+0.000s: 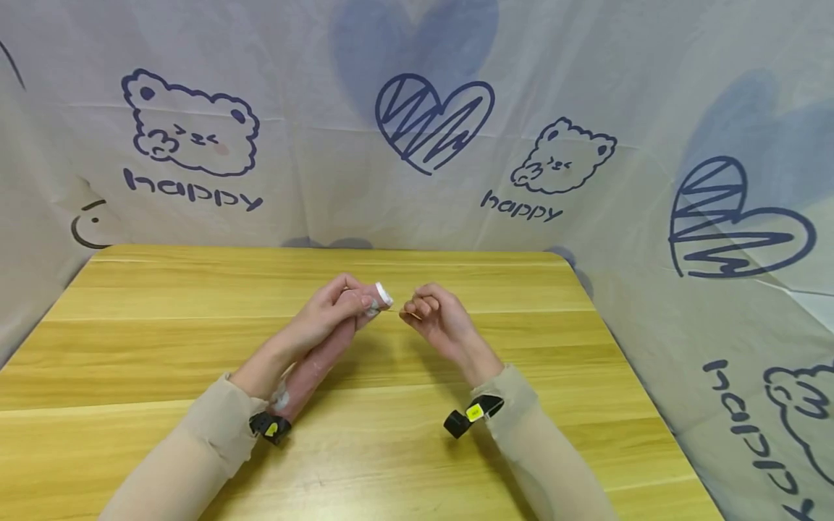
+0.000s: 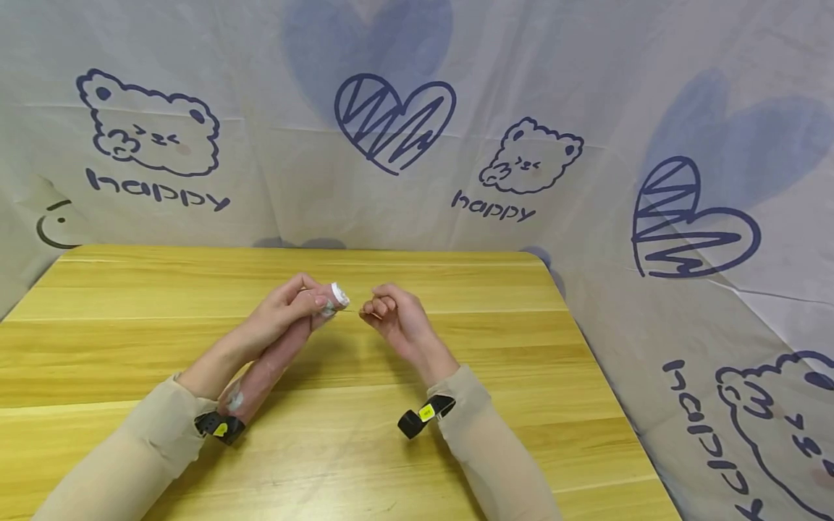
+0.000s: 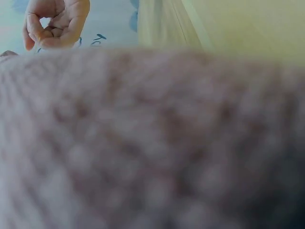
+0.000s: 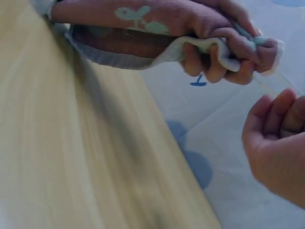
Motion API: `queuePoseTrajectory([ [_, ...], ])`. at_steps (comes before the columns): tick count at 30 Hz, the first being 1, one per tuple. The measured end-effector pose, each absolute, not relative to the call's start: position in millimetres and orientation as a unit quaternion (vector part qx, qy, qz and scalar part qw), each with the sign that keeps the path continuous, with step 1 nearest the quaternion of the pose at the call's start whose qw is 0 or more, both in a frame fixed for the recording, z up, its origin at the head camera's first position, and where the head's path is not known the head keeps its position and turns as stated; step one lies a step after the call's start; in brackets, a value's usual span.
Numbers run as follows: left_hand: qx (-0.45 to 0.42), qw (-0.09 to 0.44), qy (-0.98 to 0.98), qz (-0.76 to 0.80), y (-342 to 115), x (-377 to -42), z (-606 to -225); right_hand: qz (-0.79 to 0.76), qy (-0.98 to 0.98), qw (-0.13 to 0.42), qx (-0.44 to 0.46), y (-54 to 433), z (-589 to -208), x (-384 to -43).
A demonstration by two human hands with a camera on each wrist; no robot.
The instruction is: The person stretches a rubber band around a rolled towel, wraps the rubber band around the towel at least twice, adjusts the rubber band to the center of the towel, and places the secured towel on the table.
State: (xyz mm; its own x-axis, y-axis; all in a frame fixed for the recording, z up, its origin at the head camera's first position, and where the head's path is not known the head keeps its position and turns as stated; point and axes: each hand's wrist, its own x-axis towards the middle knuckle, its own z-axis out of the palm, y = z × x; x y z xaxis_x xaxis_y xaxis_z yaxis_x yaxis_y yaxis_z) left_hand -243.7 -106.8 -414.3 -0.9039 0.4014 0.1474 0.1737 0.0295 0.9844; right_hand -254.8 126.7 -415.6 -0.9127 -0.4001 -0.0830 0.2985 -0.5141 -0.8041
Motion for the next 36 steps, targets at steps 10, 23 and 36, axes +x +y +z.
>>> queuePoseTrajectory([
  [10, 0.236, 0.079, 0.7, 0.669, -103, -242, -415, -0.902, 0.37, 0.2, -0.102, 124, -430, -250],
  [23, 0.236, 0.07, 0.701, 0.67, -104, -242, -415, -0.926, 0.339, 0.139, -0.087, 117, -442, -248],
  [36, 0.241, 0.054, 0.718, 0.651, -103, -240, -416, -0.761, 0.592, 0.066, -0.257, 119, -451, -249],
])
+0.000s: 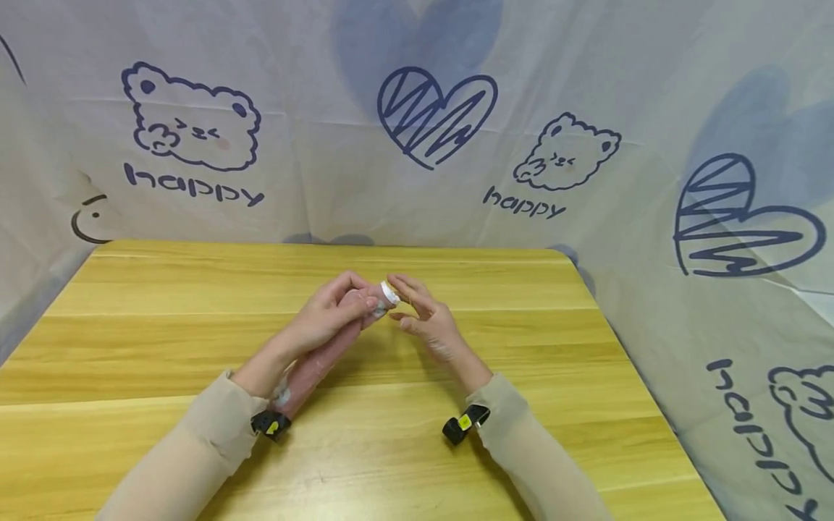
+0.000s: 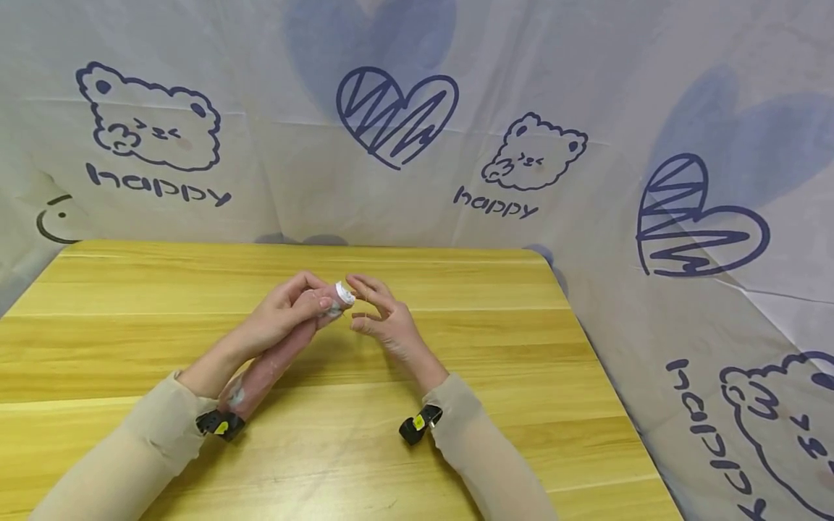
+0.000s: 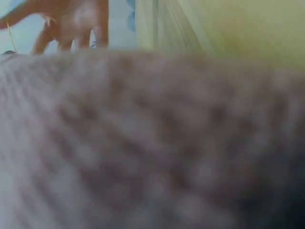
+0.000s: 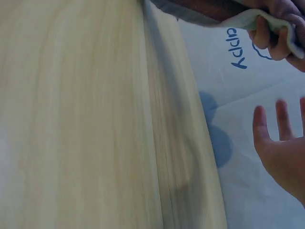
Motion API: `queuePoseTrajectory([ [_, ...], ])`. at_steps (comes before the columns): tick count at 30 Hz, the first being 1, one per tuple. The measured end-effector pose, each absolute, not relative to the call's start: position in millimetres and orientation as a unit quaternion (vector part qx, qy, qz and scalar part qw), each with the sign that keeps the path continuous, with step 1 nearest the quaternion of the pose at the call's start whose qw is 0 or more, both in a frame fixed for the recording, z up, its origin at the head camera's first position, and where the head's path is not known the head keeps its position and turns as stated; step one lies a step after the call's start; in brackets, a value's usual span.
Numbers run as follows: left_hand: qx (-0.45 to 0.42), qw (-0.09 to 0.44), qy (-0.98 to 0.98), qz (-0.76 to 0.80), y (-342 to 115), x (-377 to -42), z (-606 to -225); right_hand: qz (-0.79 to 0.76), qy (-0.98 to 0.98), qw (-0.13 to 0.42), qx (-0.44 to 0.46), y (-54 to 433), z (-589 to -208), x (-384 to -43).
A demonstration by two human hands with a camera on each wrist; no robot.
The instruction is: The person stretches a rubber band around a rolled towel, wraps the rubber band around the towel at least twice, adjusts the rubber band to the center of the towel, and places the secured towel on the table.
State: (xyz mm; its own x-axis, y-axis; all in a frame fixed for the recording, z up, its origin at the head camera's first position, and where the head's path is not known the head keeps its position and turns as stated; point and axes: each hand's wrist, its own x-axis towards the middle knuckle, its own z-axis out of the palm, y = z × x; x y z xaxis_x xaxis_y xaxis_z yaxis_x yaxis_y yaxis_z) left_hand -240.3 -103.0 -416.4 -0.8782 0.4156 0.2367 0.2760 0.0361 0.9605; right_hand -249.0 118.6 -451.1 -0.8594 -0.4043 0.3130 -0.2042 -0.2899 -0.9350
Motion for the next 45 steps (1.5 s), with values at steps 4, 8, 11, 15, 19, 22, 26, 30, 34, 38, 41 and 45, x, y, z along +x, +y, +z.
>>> queuePoseTrajectory([
  [4, 0.257, 0.055, 0.724, 0.638, -102, -240, -417, -0.728, 0.629, 0.066, -0.265, 119, -450, -249],
  [8, 0.26, 0.044, 0.742, 0.616, -103, -240, -418, -0.707, 0.659, 0.049, -0.254, 121, -448, -252],
  [11, 0.269, 0.024, 0.774, 0.572, -103, -240, -419, -0.685, 0.686, 0.043, -0.242, 122, -447, -254],
  [15, 0.294, -0.015, 0.805, 0.514, -101, -239, -419, -0.653, 0.725, 0.047, -0.215, 122, -446, -255],
  [19, 0.332, -0.058, 0.811, 0.479, -98, -239, -422, -0.643, 0.739, 0.054, -0.195, 120, -444, -254],
  [22, 0.355, -0.091, 0.809, 0.459, -98, -238, -426, -0.642, 0.742, 0.053, -0.186, 119, -443, -253],
  [26, 0.353, -0.103, 0.809, 0.459, -98, -238, -427, -0.622, 0.759, 0.049, -0.184, 118, -443, -252],
  [30, 0.327, -0.115, 0.817, 0.461, -98, -238, -427, -0.601, 0.775, 0.066, -0.186, 117, -442, -252],
  [34, 0.354, -0.142, 0.806, 0.453, -98, -239, -429, -0.588, 0.783, 0.094, -0.178, 116, -441, -252],
  [38, 0.403, -0.17, 0.787, 0.435, -99, -240, -433, -0.588, 0.781, 0.117, -0.172, 117, -439, -252],
  [41, 0.416, -0.182, 0.779, 0.432, -99, -240, -435, -0.575, 0.789, 0.127, -0.174, 119, -437, -252],
  [45, 0.412, -0.206, 0.77, 0.442, -97, -242, -436, -0.534, 0.816, 0.122, -0.184, 121, -432, -253],
])
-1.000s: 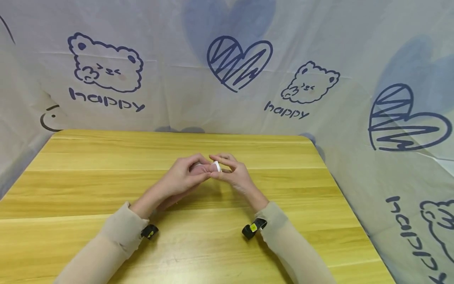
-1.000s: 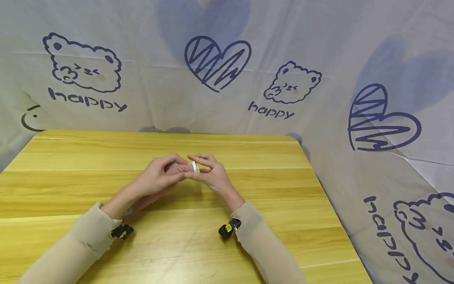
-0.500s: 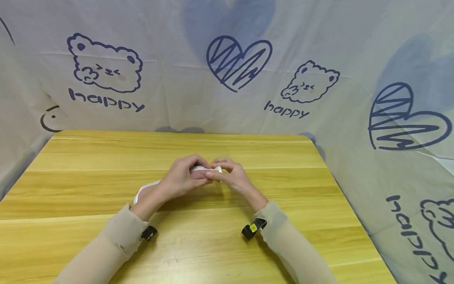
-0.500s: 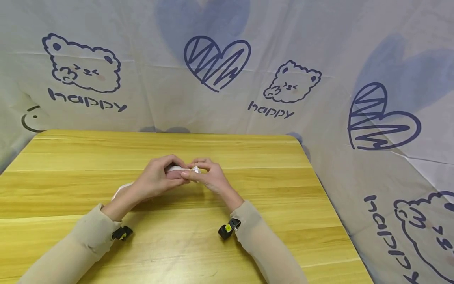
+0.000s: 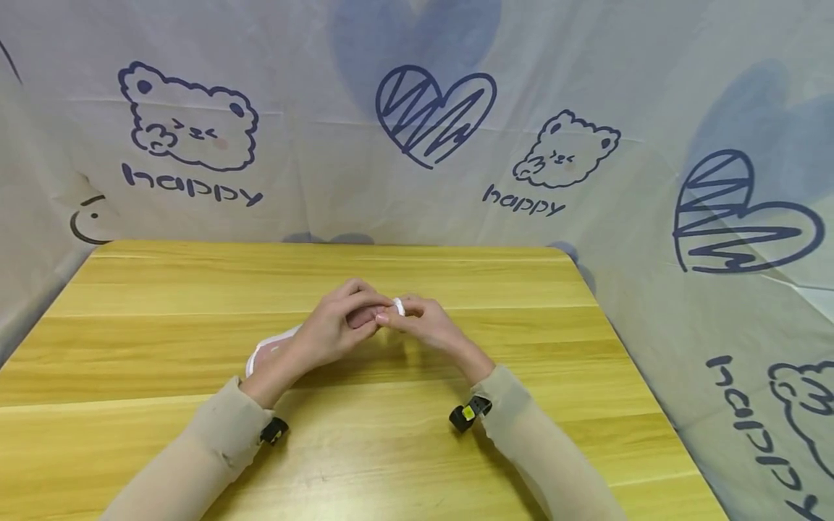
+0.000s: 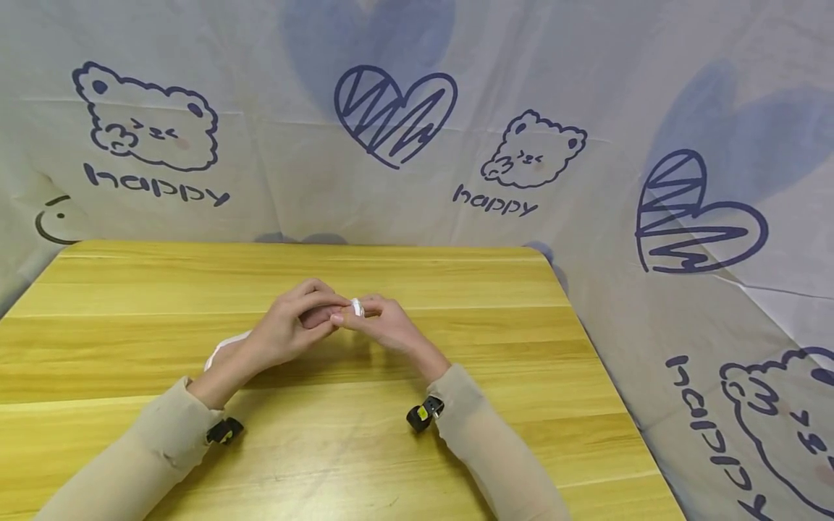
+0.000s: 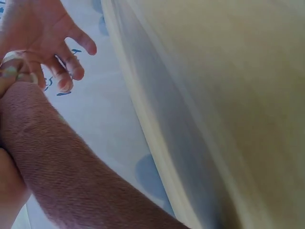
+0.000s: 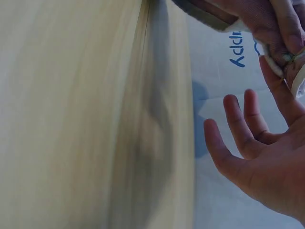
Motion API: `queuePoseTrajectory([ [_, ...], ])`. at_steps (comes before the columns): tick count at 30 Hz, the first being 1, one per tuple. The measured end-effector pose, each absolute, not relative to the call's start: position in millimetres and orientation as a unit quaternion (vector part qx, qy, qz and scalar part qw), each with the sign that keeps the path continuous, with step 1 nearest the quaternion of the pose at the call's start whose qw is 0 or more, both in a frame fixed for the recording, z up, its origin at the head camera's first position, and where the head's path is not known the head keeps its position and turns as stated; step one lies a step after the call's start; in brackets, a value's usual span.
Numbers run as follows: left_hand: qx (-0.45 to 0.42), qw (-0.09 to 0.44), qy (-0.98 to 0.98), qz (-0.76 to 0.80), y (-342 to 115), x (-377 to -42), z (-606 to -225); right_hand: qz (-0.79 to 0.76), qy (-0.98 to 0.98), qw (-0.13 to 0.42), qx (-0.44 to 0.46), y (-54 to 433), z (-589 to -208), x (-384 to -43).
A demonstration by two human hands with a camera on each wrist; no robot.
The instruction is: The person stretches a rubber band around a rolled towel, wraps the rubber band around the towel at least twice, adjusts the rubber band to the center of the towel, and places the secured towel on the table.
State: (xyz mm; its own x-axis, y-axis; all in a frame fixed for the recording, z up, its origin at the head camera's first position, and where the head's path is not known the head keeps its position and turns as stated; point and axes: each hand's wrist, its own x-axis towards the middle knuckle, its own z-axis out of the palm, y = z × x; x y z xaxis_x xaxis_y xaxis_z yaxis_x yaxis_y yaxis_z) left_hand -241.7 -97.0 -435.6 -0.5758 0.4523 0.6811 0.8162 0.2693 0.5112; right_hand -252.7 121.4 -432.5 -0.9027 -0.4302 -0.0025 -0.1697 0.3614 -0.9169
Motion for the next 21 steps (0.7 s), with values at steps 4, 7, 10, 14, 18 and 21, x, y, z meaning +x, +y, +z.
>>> queuePoseTrajectory([
  [4, -0.405, 0.234, -0.759, -0.453, -95, -243, -437, -0.502, 0.834, 0.101, -0.207, 122, -430, -253],
  [7, -0.401, 0.242, -0.754, -0.46, -93, -243, -438, -0.489, 0.838, 0.083, -0.228, 121, -430, -253],
  [10, -0.399, 0.243, -0.75, -0.469, -92, -243, -438, -0.502, 0.826, 0.071, -0.247, 121, -433, -252],
  [14, -0.374, 0.238, -0.748, -0.494, -93, -243, -437, -0.551, 0.786, 0.065, -0.272, 124, -438, -248],
  [18, -0.342, 0.234, -0.748, -0.518, -95, -243, -436, -0.574, 0.761, 0.05, -0.297, 126, -441, -245],
  [21, -0.324, 0.231, -0.751, -0.526, -95, -244, -435, -0.565, 0.766, 0.026, -0.306, 126, -442, -243],
])
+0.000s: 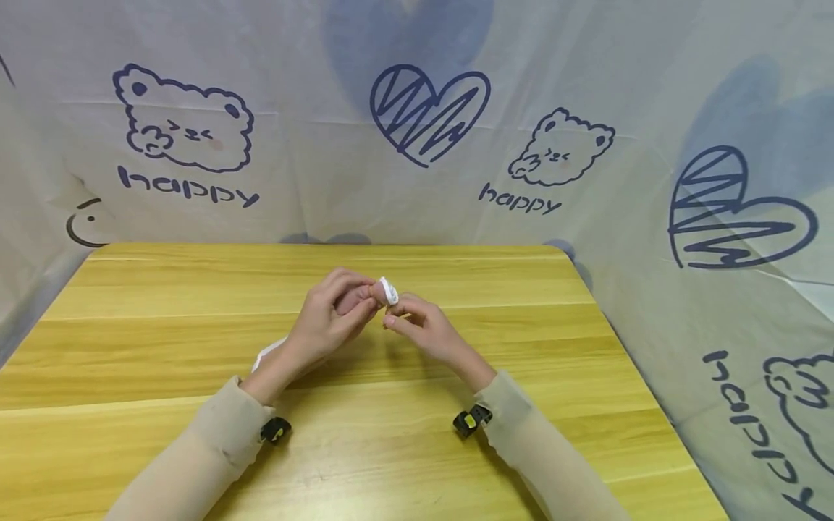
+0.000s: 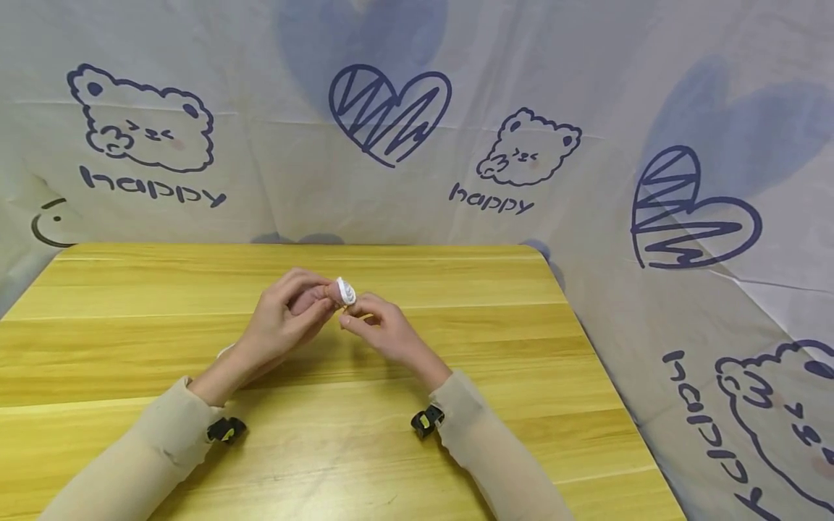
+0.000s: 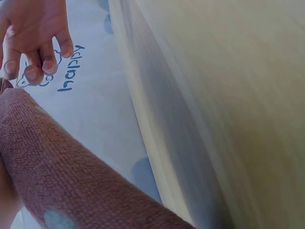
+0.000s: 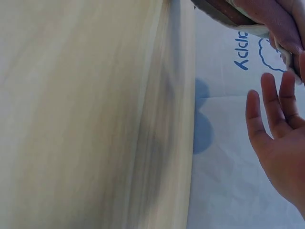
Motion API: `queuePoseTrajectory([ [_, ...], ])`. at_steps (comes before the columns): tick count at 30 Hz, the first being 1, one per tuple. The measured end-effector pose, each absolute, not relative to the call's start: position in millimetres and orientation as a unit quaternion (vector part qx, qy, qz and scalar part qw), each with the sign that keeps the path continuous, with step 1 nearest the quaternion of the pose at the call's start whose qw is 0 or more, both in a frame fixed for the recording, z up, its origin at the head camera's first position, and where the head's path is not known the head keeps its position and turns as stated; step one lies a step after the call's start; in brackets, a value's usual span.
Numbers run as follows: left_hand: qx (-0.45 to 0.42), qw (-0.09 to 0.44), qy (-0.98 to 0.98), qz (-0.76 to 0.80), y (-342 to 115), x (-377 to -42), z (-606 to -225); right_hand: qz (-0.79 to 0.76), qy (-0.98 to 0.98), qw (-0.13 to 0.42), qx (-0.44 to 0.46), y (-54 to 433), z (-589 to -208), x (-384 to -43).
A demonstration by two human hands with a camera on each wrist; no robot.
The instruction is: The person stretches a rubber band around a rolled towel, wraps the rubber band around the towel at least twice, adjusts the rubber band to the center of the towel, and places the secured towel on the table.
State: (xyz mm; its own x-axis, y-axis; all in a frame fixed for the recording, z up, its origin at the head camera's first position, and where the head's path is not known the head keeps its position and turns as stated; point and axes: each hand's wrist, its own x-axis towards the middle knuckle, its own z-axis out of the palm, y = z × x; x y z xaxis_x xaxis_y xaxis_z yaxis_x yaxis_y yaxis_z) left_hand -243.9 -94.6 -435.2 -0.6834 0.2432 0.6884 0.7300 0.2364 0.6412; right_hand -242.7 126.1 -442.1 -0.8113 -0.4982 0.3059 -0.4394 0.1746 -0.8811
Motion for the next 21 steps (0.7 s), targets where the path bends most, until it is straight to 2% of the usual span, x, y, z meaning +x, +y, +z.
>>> queuePoseTrajectory([
  [6, -0.271, 0.219, -0.762, -0.546, -94.0, -244.5, -434.4, -0.543, 0.773, -0.049, -0.325, 123.8, -444.7, -238.8],
  [11, -0.215, 0.172, -0.781, -0.56, -94.5, -243.9, -431.4, -0.542, 0.753, -0.117, -0.354, 122.3, -446.0, -238.0],
  [14, -0.192, 0.148, -0.787, -0.567, -95.1, -243.5, -430.1, -0.574, 0.725, -0.105, -0.367, 122.4, -448.2, -238.7],
  [21, -0.168, 0.101, -0.776, -0.599, -93.9, -243.1, -427.0, -0.617, 0.699, -0.009, -0.36, 119.5, -447.3, -240.5],
])
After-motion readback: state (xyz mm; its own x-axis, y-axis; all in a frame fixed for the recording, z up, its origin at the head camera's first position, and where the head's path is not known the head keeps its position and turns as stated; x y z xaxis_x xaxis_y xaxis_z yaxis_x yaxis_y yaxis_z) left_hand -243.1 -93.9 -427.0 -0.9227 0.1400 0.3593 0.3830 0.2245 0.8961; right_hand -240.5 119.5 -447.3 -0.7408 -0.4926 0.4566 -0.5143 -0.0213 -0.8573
